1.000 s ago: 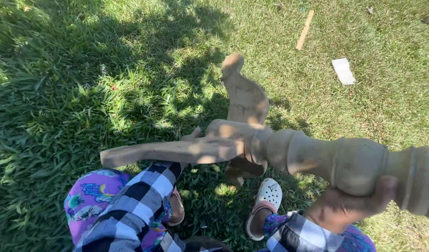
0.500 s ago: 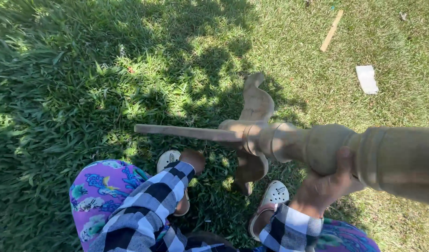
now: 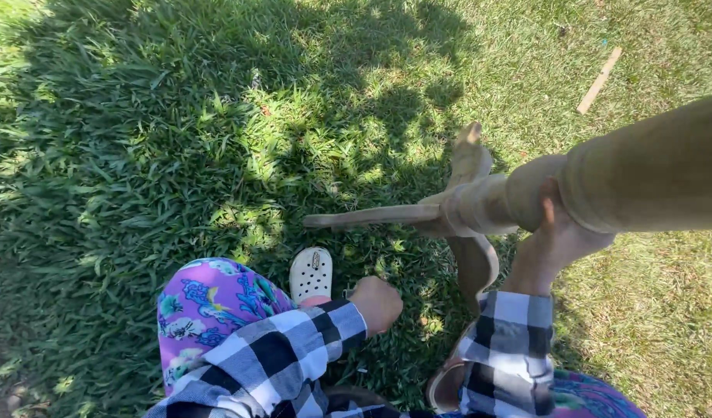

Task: Sanding the surfaces of a wooden furniture stand using a piece of sandpaper.

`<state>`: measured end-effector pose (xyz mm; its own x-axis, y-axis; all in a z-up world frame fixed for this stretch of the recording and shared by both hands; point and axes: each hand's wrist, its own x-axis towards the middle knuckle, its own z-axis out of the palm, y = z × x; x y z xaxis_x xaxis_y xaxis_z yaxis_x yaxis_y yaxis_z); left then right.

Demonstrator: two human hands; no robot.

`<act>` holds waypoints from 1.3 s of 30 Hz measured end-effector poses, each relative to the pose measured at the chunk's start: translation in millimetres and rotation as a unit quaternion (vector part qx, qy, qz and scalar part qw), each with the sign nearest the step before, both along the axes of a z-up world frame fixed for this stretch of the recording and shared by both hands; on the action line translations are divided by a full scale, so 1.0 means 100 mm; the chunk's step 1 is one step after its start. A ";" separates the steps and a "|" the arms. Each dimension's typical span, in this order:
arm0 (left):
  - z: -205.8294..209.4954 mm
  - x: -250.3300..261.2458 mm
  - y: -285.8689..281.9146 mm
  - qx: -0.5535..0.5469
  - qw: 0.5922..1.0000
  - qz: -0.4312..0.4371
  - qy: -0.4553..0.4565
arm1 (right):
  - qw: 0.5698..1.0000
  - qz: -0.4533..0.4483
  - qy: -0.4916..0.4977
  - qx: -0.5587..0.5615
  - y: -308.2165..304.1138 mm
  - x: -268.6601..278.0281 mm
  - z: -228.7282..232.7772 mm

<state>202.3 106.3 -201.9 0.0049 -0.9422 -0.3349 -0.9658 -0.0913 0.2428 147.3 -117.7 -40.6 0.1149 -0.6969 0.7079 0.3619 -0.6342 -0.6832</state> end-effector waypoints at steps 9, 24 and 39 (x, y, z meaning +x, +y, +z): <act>0.45 -0.17 0.25 -0.026 0.999 -0.040 0.026 | 0.974 0.037 0.223 -0.006 -0.65 0.49 -0.33; 1.77 1.56 0.74 -0.064 0.961 0.255 0.082 | 0.660 0.054 0.748 0.049 -1.35 -0.75 -0.61; 1.24 1.54 0.54 -0.035 0.937 0.347 0.031 | 0.643 0.152 0.750 0.028 -1.61 -0.66 -1.24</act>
